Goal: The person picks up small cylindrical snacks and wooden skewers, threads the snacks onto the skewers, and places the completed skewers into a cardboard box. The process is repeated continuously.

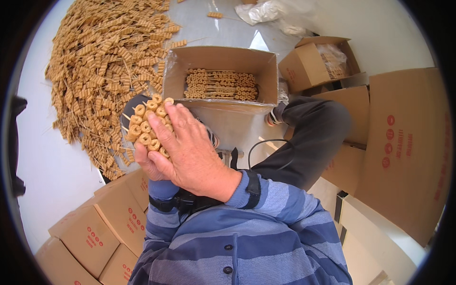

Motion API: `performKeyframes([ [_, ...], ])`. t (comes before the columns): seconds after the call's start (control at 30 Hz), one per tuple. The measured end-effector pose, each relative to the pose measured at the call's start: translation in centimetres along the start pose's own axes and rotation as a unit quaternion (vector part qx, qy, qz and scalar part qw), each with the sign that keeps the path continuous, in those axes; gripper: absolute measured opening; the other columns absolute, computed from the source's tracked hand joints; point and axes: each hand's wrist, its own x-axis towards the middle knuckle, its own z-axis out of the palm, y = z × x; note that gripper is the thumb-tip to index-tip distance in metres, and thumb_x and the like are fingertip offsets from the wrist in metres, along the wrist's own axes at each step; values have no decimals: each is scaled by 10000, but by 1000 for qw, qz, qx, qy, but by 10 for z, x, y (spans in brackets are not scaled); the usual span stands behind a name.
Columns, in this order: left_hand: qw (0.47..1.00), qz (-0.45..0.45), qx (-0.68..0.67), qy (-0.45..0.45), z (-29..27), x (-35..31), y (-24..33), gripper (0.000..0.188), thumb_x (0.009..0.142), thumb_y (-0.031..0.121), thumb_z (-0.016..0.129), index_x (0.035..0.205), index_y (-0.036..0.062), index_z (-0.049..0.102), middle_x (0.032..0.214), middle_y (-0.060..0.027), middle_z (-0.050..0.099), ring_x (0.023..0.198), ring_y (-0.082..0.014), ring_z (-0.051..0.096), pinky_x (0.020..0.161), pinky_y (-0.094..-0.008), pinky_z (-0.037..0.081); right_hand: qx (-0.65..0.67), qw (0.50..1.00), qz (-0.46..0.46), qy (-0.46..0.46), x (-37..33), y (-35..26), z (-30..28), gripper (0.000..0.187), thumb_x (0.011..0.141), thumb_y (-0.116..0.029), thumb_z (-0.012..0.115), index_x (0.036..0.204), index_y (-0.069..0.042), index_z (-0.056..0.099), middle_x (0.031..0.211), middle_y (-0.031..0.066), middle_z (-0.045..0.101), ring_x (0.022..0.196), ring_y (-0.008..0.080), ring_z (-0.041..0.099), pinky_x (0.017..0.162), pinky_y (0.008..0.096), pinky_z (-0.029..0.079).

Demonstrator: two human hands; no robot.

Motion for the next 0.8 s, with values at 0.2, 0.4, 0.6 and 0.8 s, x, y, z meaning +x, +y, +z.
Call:
performKeyframes([
  [0.2,993,-76,63,-62,-11,16,2,888,879,451,637,1558,41,239,1582,-154,325,1452,-306,348,1199,-445,288,38,999,23,16,3,20,-7,622,969,-295,567,1495,-30,369,1503,301,328,1365,495,364,1148,531,304],
  [0.4,974,-157,158,-41,10,55,1,903,838,421,707,1521,8,284,1497,-164,421,1379,-292,441,1147,-438,373,83,995,51,20,15,52,-25,685,974,-352,577,1515,-18,325,1518,300,308,1389,476,343,1162,507,286],
  [0.6,941,-170,283,-72,54,116,17,977,759,414,786,1486,-24,303,1424,-167,467,1275,-289,524,1085,-413,433,141,986,89,16,11,79,-55,856,907,-459,664,1512,14,286,1544,292,277,1438,464,277,1163,519,276],
  [0.8,748,-97,590,-288,104,193,18,884,768,277,776,1466,-23,325,1366,-166,489,1266,-259,514,1059,-393,435,-51,975,201,-75,-22,138,-54,691,937,-409,646,1415,40,429,1470,277,408,1401,430,355,1154,519,291],
])
